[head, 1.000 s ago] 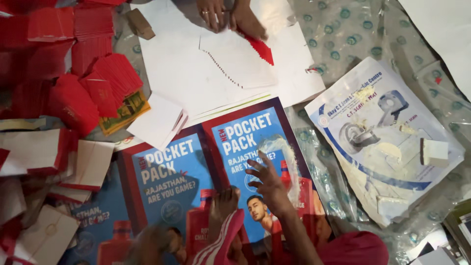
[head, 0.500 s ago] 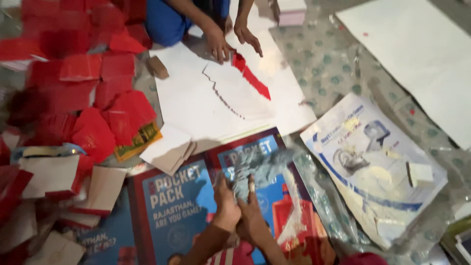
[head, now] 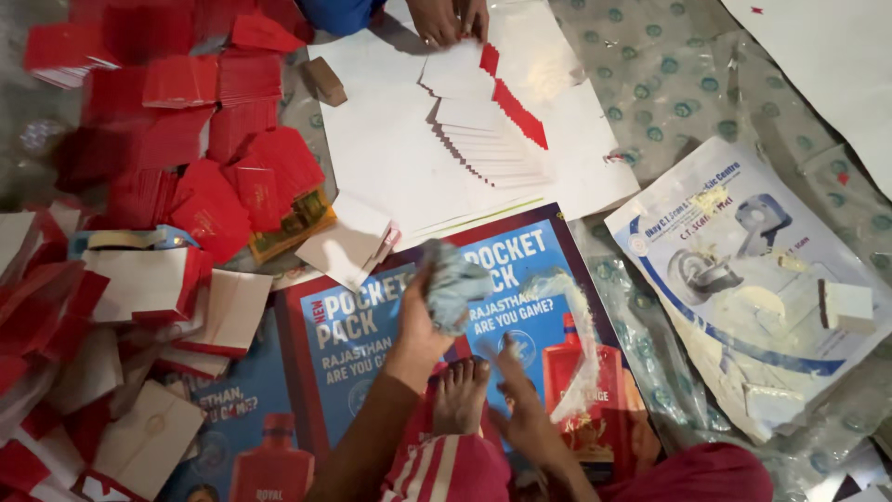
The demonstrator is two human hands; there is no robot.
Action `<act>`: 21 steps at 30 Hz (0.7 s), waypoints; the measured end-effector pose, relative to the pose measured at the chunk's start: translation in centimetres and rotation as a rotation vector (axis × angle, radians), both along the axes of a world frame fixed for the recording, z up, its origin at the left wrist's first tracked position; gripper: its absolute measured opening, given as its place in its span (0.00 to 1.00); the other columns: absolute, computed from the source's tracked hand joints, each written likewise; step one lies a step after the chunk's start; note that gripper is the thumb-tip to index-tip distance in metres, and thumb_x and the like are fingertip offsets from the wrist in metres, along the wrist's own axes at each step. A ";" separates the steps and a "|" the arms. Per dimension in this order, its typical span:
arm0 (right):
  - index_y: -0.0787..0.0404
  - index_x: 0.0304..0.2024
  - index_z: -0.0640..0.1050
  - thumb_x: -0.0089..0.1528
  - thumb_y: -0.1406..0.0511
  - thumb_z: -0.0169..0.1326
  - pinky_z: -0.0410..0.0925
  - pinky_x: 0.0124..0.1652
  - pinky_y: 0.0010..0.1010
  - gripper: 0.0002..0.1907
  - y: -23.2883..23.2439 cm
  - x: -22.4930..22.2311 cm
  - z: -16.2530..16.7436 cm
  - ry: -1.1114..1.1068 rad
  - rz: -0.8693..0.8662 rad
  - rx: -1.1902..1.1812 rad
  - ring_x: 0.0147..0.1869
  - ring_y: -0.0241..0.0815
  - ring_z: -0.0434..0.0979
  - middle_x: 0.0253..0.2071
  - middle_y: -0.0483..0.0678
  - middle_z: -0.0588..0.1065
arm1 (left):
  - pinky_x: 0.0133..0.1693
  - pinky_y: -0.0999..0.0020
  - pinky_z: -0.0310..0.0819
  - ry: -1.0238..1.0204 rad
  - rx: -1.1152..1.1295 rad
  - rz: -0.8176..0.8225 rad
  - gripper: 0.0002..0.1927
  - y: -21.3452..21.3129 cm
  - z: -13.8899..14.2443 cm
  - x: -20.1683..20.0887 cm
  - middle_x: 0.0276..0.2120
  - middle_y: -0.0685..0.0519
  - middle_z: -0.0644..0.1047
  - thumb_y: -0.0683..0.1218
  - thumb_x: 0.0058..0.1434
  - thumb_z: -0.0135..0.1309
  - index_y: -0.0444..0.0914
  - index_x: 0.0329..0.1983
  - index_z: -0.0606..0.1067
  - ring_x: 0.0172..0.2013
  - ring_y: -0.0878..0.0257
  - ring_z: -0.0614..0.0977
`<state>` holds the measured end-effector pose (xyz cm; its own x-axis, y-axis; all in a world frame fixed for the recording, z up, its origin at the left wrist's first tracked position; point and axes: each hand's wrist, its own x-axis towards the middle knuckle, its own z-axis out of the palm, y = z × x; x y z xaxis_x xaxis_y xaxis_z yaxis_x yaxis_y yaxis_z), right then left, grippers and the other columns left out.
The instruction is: The person sits on the floor and folds red and white paper sheets into pleated fan shapes, pressing each fold flat by hand and stacking the finished folded pieces in a pile beside them, working through the sheets one at a time.
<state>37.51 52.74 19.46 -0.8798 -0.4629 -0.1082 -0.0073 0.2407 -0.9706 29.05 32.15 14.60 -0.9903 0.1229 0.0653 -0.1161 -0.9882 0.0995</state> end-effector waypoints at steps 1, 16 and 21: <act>0.47 0.73 0.59 0.52 0.77 0.50 0.68 0.60 0.47 0.47 0.0 -0.3 0.0 -0.076 -0.114 -0.025 0.82 0.62 0.50 0.82 0.60 0.40 | 0.30 0.64 0.75 -0.218 -0.149 -0.040 0.17 0.7 0.7 0.2 0.33 0.54 0.81 0.56 0.80 0.46 0.38 0.50 0.78 0.29 0.61 0.81; 0.60 0.69 0.61 0.56 0.75 0.58 0.69 0.60 0.42 0.39 -0.4 -1.7 -3.1 -0.038 0.038 -0.165 0.77 0.65 0.56 0.79 0.62 0.36 | 0.30 0.51 0.69 -0.221 -1.935 0.210 0.27 4.9 -1.3 4.8 0.22 0.39 0.76 0.59 0.71 0.47 0.32 0.30 0.77 0.27 0.42 0.80; 0.58 0.69 0.63 0.61 0.71 0.53 0.64 0.62 0.48 0.34 0.5 -2.1 -7.8 0.252 0.022 0.176 0.76 0.69 0.57 0.76 0.66 0.54 | 0.28 0.48 0.76 -0.148 -2.351 0.334 0.25 5.9 -5.1 5.7 0.24 0.36 0.77 0.58 0.69 0.48 0.33 0.30 0.79 0.24 0.41 0.81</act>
